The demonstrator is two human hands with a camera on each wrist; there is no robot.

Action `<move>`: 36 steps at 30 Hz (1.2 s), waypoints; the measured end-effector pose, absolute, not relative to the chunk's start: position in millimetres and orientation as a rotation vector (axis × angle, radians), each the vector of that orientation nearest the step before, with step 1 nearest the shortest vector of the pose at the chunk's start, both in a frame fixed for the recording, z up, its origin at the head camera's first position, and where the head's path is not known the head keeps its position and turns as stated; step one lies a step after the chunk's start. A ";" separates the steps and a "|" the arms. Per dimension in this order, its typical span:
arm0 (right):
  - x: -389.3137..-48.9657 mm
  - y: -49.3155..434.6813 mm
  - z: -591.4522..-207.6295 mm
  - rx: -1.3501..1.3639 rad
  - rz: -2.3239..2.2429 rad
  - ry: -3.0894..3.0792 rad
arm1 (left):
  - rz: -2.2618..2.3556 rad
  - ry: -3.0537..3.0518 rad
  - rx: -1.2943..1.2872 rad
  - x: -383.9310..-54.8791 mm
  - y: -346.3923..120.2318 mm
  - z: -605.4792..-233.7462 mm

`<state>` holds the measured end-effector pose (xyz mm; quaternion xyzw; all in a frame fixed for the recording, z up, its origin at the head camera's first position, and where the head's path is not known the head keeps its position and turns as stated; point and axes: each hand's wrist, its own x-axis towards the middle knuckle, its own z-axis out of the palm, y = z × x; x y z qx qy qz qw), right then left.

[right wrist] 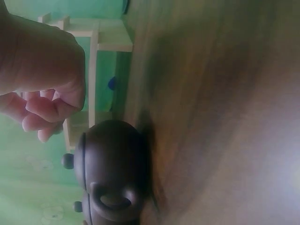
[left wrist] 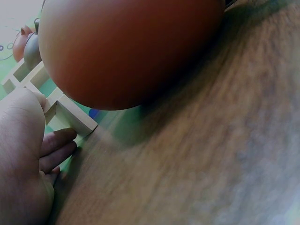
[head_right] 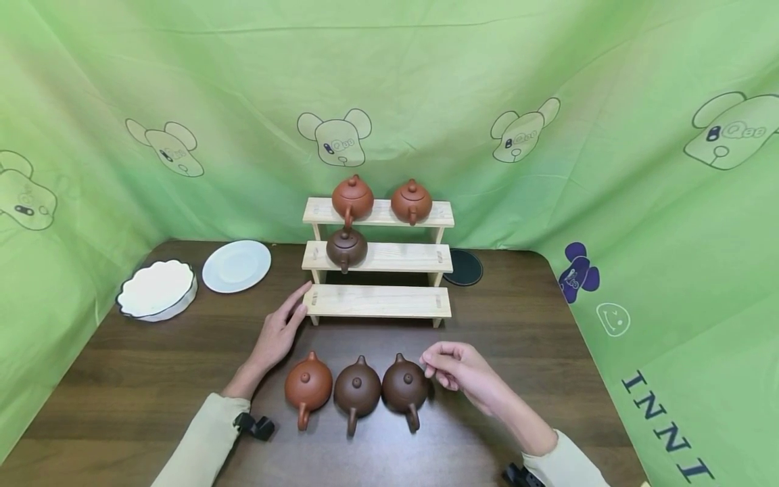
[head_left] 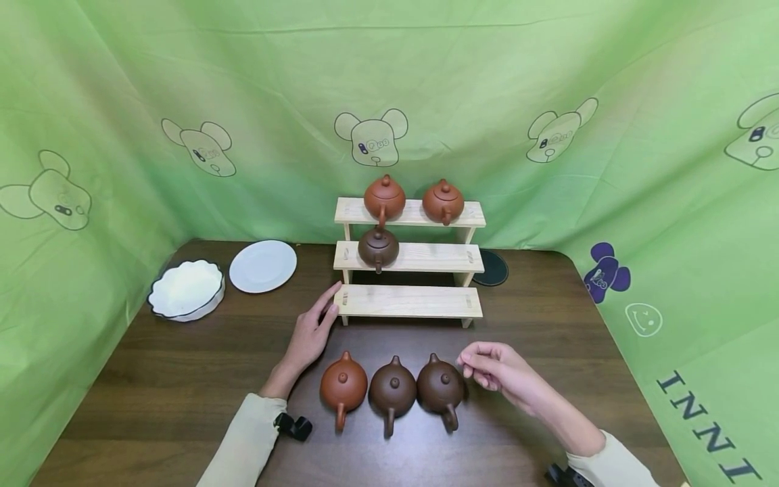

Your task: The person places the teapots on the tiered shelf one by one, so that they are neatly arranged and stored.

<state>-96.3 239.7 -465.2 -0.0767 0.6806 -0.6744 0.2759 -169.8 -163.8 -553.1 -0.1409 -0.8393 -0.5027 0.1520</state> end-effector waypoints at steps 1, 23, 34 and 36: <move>-94.4 241.1 -466.2 -0.207 -1.816 1.824 | -1.442 -2.409 -0.407 -170.3 -164.0 -553.6; -62.9 261.1 -493.2 -0.239 -1.764 1.786 | -1.451 -2.486 -0.341 -167.4 -163.0 -544.9; -52.1 251.6 -502.0 -0.248 -1.716 1.799 | -1.442 -2.476 -0.384 -179.2 -170.9 -571.5; -50.0 250.9 -503.5 -0.258 -1.711 1.797 | -1.431 -2.444 -0.402 -175.6 -168.1 -564.8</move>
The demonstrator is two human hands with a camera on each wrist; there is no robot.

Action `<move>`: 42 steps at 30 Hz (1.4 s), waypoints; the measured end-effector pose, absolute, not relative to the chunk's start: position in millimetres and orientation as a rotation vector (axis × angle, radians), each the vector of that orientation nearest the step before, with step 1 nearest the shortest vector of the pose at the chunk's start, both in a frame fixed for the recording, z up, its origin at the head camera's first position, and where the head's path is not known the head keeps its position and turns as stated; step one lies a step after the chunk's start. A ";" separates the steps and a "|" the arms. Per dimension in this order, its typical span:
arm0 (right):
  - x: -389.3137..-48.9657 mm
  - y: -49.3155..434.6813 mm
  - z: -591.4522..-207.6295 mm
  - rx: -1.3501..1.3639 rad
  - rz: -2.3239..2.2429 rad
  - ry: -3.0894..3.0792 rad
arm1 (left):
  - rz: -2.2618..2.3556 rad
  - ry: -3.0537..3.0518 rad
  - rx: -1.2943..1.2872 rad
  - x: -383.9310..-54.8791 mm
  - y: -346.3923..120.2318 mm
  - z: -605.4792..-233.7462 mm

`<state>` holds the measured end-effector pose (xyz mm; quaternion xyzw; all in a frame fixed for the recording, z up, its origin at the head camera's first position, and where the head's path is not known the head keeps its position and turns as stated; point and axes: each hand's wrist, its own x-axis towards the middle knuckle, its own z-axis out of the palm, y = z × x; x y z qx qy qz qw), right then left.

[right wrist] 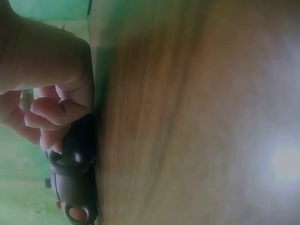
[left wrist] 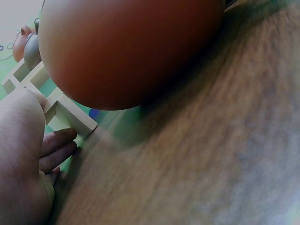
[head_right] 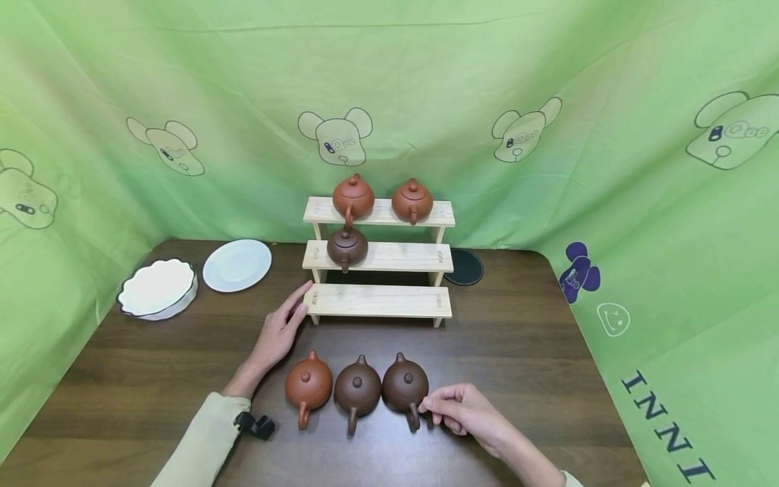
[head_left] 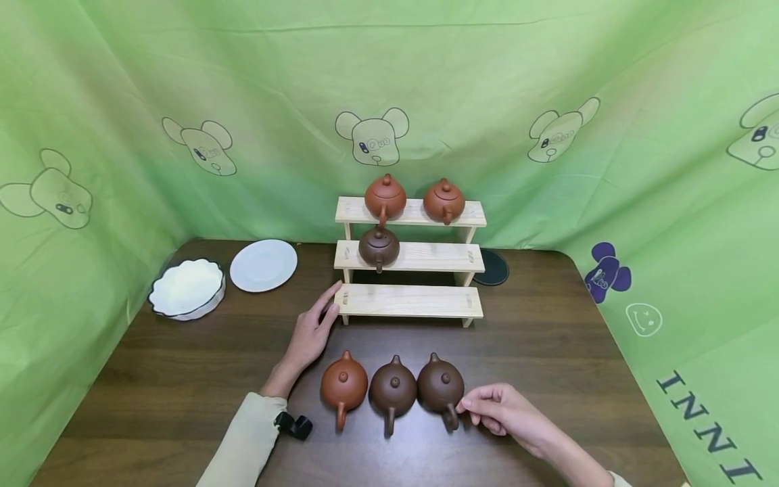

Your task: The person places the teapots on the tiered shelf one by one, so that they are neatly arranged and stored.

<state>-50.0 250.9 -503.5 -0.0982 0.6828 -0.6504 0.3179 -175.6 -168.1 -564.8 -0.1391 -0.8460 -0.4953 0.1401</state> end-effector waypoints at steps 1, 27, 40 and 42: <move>-48.9 250.5 -504.1 -0.260 -1.713 1.788 | -1.436 -2.431 -0.407 -174.1 -166.9 -561.7; -43.2 237.3 -513.3 -0.313 -1.780 1.620 | -1.436 -2.427 -0.401 -169.6 -164.6 -553.3; -42.1 239.1 -510.7 -0.280 -1.782 1.705 | -1.427 -2.445 -0.403 -169.2 -164.9 -553.0; -42.3 239.3 -510.0 -0.275 -1.788 1.716 | -1.432 -2.446 -0.408 -170.0 -165.6 -554.8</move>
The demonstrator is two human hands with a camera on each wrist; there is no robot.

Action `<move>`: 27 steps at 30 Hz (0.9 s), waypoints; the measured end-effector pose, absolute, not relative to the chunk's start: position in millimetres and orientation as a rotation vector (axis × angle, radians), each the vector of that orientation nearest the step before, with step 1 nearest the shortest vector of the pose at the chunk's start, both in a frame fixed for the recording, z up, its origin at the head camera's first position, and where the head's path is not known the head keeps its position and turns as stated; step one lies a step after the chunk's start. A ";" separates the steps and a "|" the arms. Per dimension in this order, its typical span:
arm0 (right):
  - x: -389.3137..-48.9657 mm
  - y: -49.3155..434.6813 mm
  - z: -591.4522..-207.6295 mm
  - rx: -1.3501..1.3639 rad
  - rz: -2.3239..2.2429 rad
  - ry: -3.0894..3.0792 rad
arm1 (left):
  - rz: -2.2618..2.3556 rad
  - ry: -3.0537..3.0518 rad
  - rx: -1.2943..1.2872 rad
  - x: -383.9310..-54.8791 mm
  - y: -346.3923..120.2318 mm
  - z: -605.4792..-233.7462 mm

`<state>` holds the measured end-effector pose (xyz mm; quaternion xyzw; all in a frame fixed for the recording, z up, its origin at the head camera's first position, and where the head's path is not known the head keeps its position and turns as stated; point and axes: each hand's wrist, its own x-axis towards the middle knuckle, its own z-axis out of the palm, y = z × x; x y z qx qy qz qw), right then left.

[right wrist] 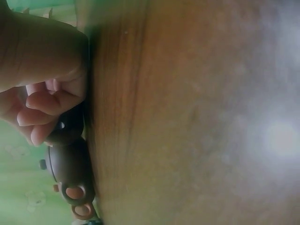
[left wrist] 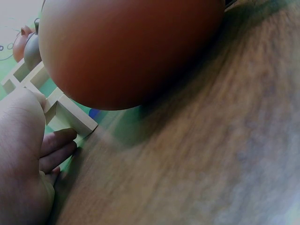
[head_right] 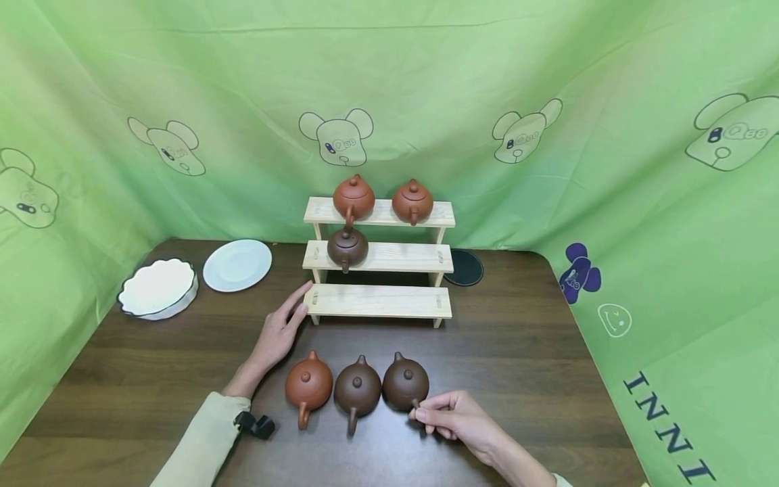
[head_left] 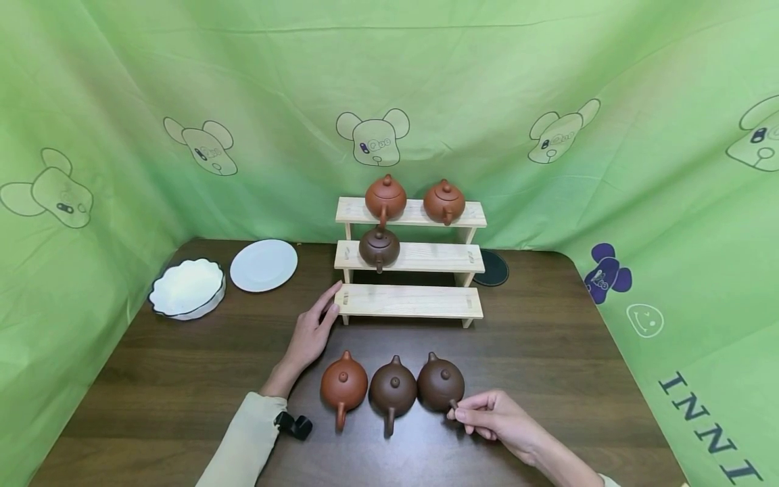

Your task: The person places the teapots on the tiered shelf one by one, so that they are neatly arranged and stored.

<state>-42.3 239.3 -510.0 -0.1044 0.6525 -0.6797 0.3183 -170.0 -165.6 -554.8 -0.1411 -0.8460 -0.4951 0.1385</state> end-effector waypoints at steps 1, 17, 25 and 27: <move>-42.3 239.4 -509.8 -0.271 -1.790 1.720 | -1.424 -2.449 -0.408 -171.0 -166.3 -556.9; -44.4 241.1 -508.7 -0.310 -1.817 1.771 | -1.467 -2.509 -0.358 -171.9 -166.7 -556.5; -55.0 243.5 -493.9 -0.314 -1.844 1.835 | -1.429 -2.457 -0.408 -171.5 -166.3 -556.9; -58.8 243.9 -489.0 -0.315 -1.847 1.858 | -1.431 -2.457 -0.403 -171.1 -166.2 -556.0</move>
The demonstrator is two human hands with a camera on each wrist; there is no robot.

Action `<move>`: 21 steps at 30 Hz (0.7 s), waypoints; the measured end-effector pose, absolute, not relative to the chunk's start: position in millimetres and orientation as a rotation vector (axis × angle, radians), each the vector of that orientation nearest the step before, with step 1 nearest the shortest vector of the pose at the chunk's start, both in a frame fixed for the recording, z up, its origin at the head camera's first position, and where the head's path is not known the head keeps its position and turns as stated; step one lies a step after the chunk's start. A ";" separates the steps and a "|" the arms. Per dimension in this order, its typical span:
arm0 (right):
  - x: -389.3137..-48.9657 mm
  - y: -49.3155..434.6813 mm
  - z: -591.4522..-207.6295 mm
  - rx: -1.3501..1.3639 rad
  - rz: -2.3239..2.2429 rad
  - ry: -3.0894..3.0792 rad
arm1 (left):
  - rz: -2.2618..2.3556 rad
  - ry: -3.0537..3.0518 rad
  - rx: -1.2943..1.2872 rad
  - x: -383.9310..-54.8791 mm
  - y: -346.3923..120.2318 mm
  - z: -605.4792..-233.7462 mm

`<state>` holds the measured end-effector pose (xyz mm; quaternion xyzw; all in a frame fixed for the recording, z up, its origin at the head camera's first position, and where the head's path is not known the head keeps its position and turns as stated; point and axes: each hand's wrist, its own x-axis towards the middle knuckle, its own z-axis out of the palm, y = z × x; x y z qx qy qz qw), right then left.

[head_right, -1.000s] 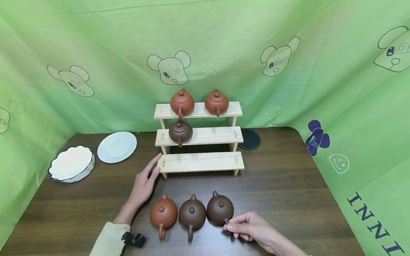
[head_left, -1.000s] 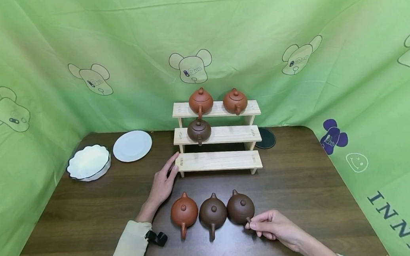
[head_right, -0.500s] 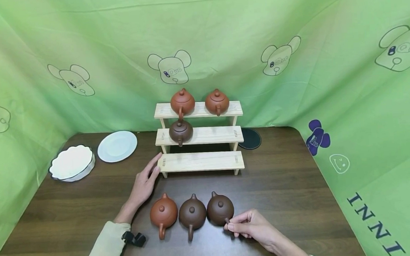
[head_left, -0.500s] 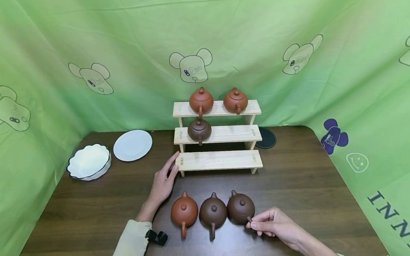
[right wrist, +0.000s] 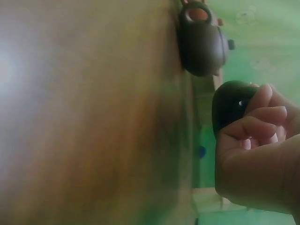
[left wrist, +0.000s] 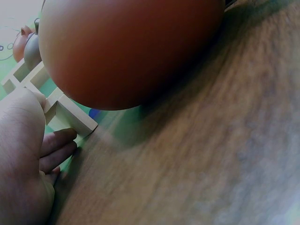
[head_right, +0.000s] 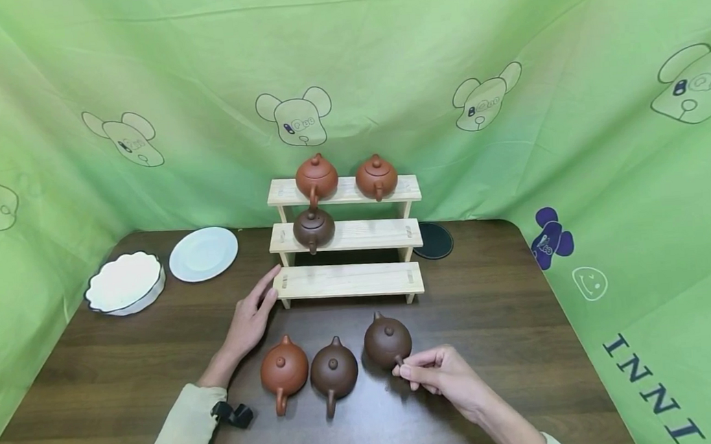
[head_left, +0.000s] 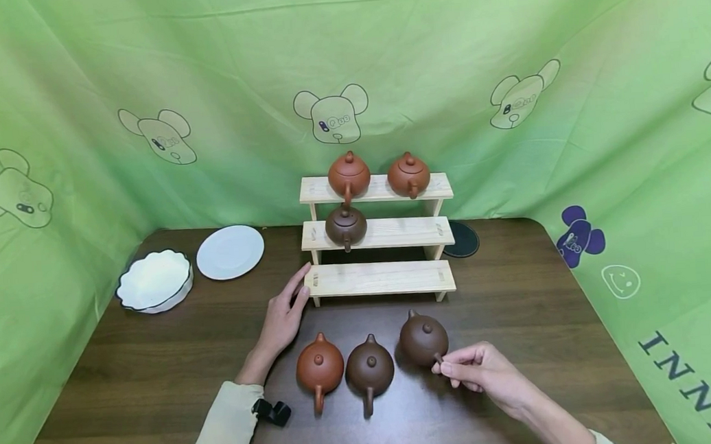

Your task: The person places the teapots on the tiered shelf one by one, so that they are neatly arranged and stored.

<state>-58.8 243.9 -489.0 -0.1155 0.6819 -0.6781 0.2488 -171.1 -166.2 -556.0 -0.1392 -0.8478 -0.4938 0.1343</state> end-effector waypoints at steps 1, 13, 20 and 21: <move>-60.6 244.0 -486.5 -0.309 -1.850 1.870 | -1.430 -2.458 -0.402 -171.8 -166.4 -557.2; -87.2 238.2 -458.8 -0.237 -1.984 1.923 | -1.453 -2.444 -0.411 -171.0 -166.3 -555.2; -102.7 233.1 -442.6 -0.194 -2.056 1.964 | -1.467 -2.420 -0.426 -171.2 -165.5 -557.2; -104.7 233.0 -440.5 -0.195 -2.067 1.966 | -1.458 -2.422 -0.431 -172.1 -166.3 -558.6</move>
